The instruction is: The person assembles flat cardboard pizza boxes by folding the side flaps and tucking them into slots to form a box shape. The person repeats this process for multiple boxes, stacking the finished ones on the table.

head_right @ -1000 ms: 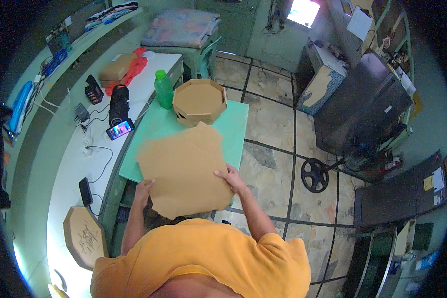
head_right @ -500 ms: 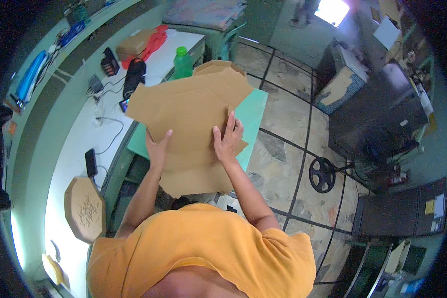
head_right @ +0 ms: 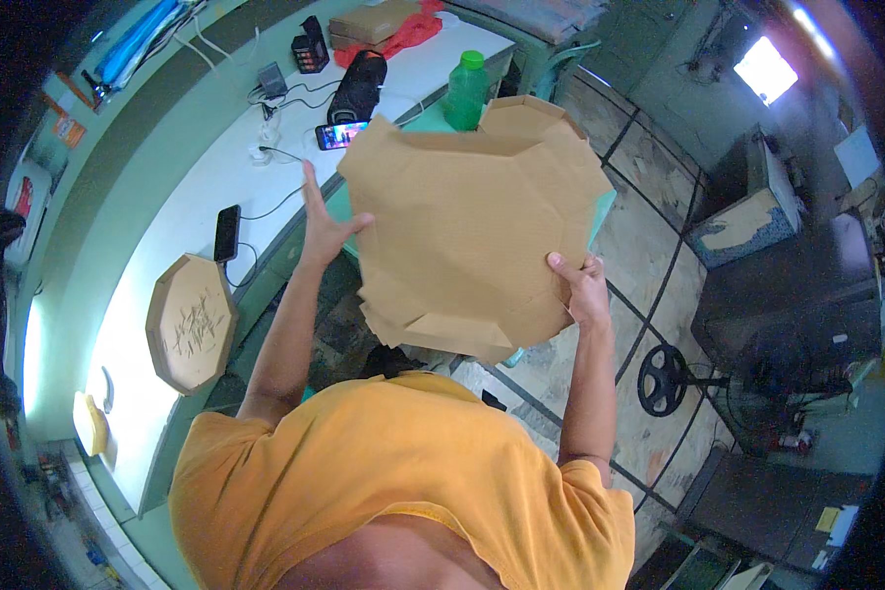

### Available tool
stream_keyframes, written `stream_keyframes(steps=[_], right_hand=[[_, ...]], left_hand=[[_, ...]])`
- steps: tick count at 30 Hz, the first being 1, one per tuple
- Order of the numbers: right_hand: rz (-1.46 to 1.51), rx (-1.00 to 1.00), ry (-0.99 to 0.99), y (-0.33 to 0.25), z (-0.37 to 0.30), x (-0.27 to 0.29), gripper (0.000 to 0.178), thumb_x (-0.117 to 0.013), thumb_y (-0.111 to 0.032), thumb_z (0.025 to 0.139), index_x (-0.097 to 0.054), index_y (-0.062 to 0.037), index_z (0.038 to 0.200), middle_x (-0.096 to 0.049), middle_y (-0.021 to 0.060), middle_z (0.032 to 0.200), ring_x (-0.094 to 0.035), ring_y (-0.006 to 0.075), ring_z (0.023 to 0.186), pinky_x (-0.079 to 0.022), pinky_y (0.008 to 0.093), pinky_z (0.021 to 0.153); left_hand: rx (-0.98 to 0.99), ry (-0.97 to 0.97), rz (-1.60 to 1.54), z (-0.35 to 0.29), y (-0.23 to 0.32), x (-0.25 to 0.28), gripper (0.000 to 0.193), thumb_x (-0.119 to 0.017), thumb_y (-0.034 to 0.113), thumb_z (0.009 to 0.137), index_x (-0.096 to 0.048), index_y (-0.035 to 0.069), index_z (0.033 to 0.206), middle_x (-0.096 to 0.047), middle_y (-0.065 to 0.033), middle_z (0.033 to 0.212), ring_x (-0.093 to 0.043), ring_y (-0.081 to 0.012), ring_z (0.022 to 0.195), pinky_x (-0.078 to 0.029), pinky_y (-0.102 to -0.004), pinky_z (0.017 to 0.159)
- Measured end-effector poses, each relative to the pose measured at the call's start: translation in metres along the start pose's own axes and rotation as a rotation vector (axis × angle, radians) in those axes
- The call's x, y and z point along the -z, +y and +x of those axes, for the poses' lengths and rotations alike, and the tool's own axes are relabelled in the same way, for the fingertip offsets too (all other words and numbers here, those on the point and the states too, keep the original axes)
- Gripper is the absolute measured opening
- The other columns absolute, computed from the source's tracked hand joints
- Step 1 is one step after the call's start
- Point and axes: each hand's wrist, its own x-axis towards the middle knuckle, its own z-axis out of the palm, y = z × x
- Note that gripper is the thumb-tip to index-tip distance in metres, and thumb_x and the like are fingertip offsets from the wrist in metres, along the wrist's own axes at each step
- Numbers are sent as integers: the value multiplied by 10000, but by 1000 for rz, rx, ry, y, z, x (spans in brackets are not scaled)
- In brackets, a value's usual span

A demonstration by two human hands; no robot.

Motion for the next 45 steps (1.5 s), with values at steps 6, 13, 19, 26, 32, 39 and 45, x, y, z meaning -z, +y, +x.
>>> stream_keyframes(steps=[6,13,19,26,32,39,45], right_hand=[[-643,219,241,58,29,-6,459,-623,-220,923,-534,94,1246,-626,224,1179,-600,338,1106,-446,386,981],[-1082,222,221,108,46,-33,681,-556,-390,940,-336,39,1420,-474,271,1343,-488,427,1209,-409,460,1013],[-1370,224,45,174,72,-35,621,-521,-302,955,-284,-38,1465,-501,207,1343,-533,441,1121,-448,487,951],[-1414,270,-160,201,73,0,609,-528,-202,933,-291,-92,1484,-299,165,1528,-256,392,1412,-231,542,1139],[-1503,340,-448,181,7,26,613,-666,-120,775,-495,-129,1364,-281,119,1545,-219,350,1442,-227,552,1149],[-1358,424,-613,209,10,17,282,-635,-193,840,-640,-106,1108,-587,125,1187,-492,356,1195,-348,496,1074],[-1249,486,-493,216,42,11,199,-618,-159,829,-653,-104,1017,-605,119,1012,-558,333,1024,-411,478,981]], left_hand=[[1129,-510,-1089,-41,-14,-31,792,-774,200,798,-324,-3,1418,-566,-169,1266,-596,-307,1114,-501,-421,942],[1023,-162,-792,-91,-30,-91,569,-721,29,796,-433,13,1287,-609,-127,1161,-645,-259,973,-560,-405,803],[1150,5,-703,-156,-80,-120,631,-717,28,802,-413,51,1355,-611,-93,1178,-612,-250,1028,-510,-393,868],[1114,133,-834,-155,-107,-120,592,-664,97,880,-379,48,1397,-520,-108,1314,-563,-252,1110,-480,-398,915],[414,-421,250,-157,-96,-37,481,-655,149,835,-508,114,1291,-396,-157,1389,-394,-329,1296,-371,-482,1042],[-401,-1092,484,-117,-93,-49,266,-679,226,808,-663,135,1057,-589,-96,1164,-535,-270,1153,-358,-463,1040],[-532,-1137,279,-112,-113,-88,149,-655,279,840,-696,144,889,-662,-33,862,-610,-239,966,-356,-469,1025]])
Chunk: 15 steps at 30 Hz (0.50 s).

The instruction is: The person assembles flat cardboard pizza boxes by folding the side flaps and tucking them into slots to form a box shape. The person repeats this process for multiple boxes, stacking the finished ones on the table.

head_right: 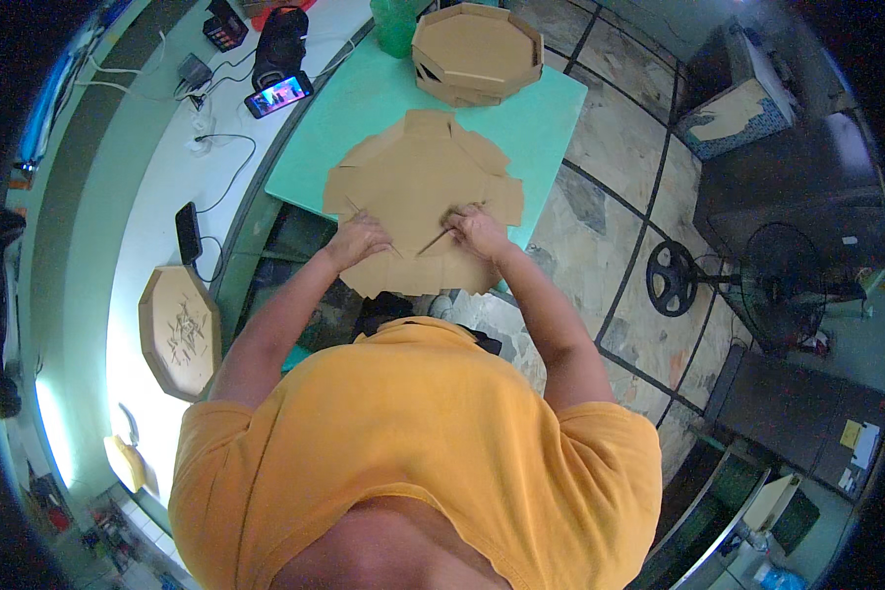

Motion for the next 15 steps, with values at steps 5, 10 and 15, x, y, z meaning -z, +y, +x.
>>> stream_keyframes(steps=[5,10,15], right_hand=[[-86,40,6,-15,-8,-8,300,-612,-156,812,-638,-95,1105,-591,129,1119,-534,354,1124,-430,473,988],[-369,132,-67,-36,-29,-9,697,-576,-474,853,-484,19,1336,-436,189,1418,-347,343,1374,-234,477,1160],[-524,56,-241,-57,-40,-8,1170,-486,-807,699,-273,61,1455,-219,204,1553,-160,310,1464,-44,512,1182]], left_hand=[[60,-21,82,1,14,-4,160,-649,300,855,-675,148,898,-657,-39,896,-607,-240,994,-332,-529,1058],[150,138,-21,-3,22,-18,154,-648,291,868,-644,143,912,-652,-43,927,-598,-251,1049,-292,-547,1098],[113,103,-20,-7,17,-25,208,-618,302,889,-651,126,995,-665,-59,1041,-532,-310,1194,-246,-550,1129]])
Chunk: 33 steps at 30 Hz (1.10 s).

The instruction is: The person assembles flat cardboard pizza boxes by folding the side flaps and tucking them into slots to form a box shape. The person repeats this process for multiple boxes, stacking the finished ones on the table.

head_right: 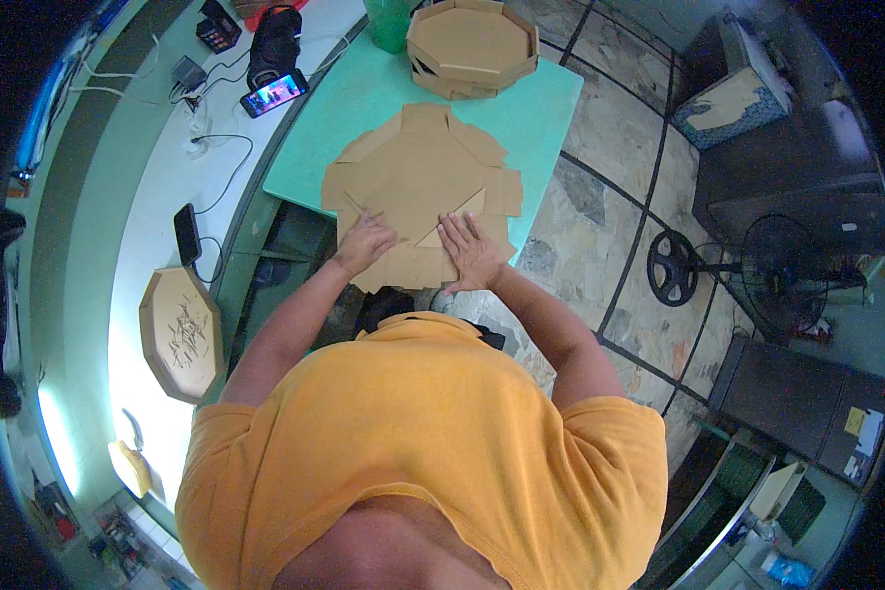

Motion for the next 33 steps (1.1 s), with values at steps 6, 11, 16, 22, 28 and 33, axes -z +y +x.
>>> stream_keyframes(steps=[6,11,16,22,28,33], right_hand=[[-6,-57,101,-3,0,4,1017,-479,-735,780,-337,30,1435,-315,172,1515,-180,300,1460,-29,565,1168],[220,-172,158,8,17,9,475,-523,-438,921,-574,-30,1158,-589,114,1205,-474,306,1243,-116,572,1155],[506,-347,400,5,41,4,248,-544,-320,933,-625,-85,927,-621,93,977,-609,299,953,-323,524,1052],[309,-95,510,-2,35,-3,236,-619,-284,859,-626,-84,983,-582,109,981,-573,287,976,-415,436,926],[270,-40,401,-9,35,-10,235,-668,-238,814,-638,-35,927,-559,117,959,-555,289,966,-440,409,859],[260,-70,356,-17,38,-18,140,-648,-176,749,-625,-73,841,-589,80,874,-569,248,917,-416,409,854]], left_hand=[[-182,55,-54,-16,1,17,328,-591,320,907,-644,81,1126,-610,-86,1244,-398,-323,1341,-217,-530,1148],[-25,53,-102,-11,0,12,322,-595,329,903,-644,70,1087,-635,-123,1167,-496,-319,1231,-241,-520,1128],[330,181,-362,5,2,-6,270,-619,323,891,-646,93,1029,-650,-115,930,-598,-292,1024,-277,-517,1091],[64,245,-17,-3,12,-2,269,-660,347,860,-660,154,1046,-616,-42,998,-549,-257,1095,-264,-503,1098],[106,22,172,2,20,-4,249,-654,363,838,-661,170,997,-602,4,1020,-532,-232,1115,-222,-567,1101],[89,-22,214,1,26,1,205,-674,315,829,-647,148,945,-618,-23,974,-544,-227,1067,-213,-612,1078]])
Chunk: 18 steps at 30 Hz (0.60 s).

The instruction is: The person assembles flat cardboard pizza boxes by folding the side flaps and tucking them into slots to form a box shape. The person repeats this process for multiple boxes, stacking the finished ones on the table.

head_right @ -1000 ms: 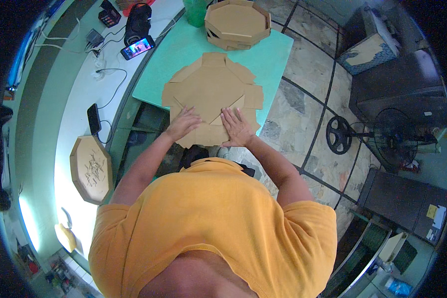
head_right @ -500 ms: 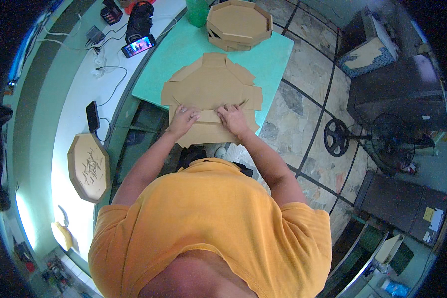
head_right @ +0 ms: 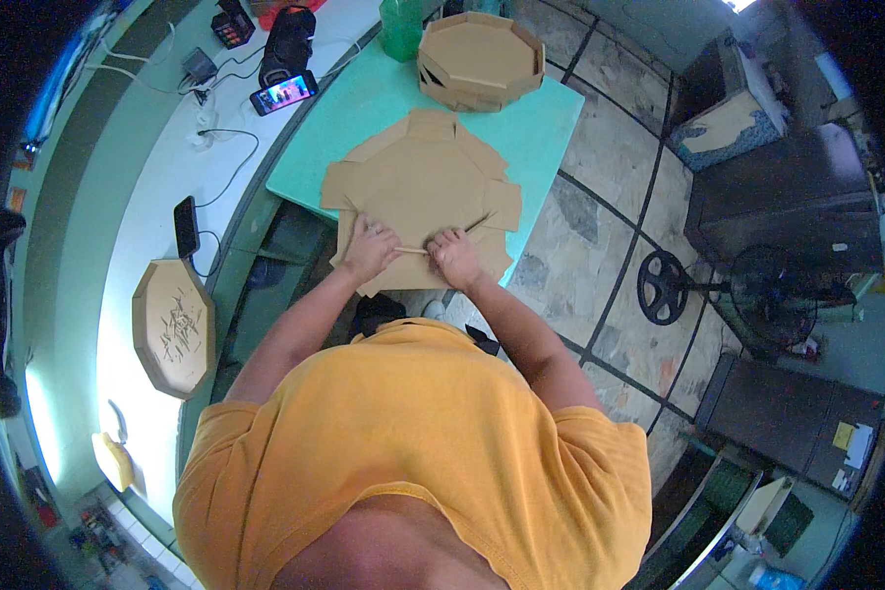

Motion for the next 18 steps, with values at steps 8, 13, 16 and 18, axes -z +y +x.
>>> stream_keyframes(steps=[8,13,16,18], right_hand=[[-48,21,116,-23,14,21,140,-685,-210,731,-607,-110,791,-578,54,835,-551,236,877,-377,417,814],[-149,279,48,-61,44,33,235,-712,-295,686,-664,-128,844,-604,24,899,-558,208,941,-382,434,917],[-21,250,107,-80,64,54,270,-693,-342,753,-689,-133,924,-614,42,934,-555,215,983,-372,453,948],[-54,193,388,-75,69,84,370,-671,-389,805,-682,-125,1065,-632,67,1029,-552,234,1051,-360,485,976]], left_hand=[[610,194,-681,-39,26,35,271,-681,374,845,-614,118,901,-605,-28,933,-595,-212,942,-451,-433,920],[1338,307,-2159,-39,30,-7,278,-662,280,887,-602,47,1027,-628,-80,1057,-610,-244,1029,-535,-391,791],[1079,515,-2091,-41,6,-26,313,-627,217,894,-554,30,1133,-620,-136,1070,-624,-290,1027,-547,-426,789],[813,543,-1349,-51,-9,-23,305,-569,101,887,-533,20,1178,-621,-124,1031,-641,-252,915,-541,-402,701]])
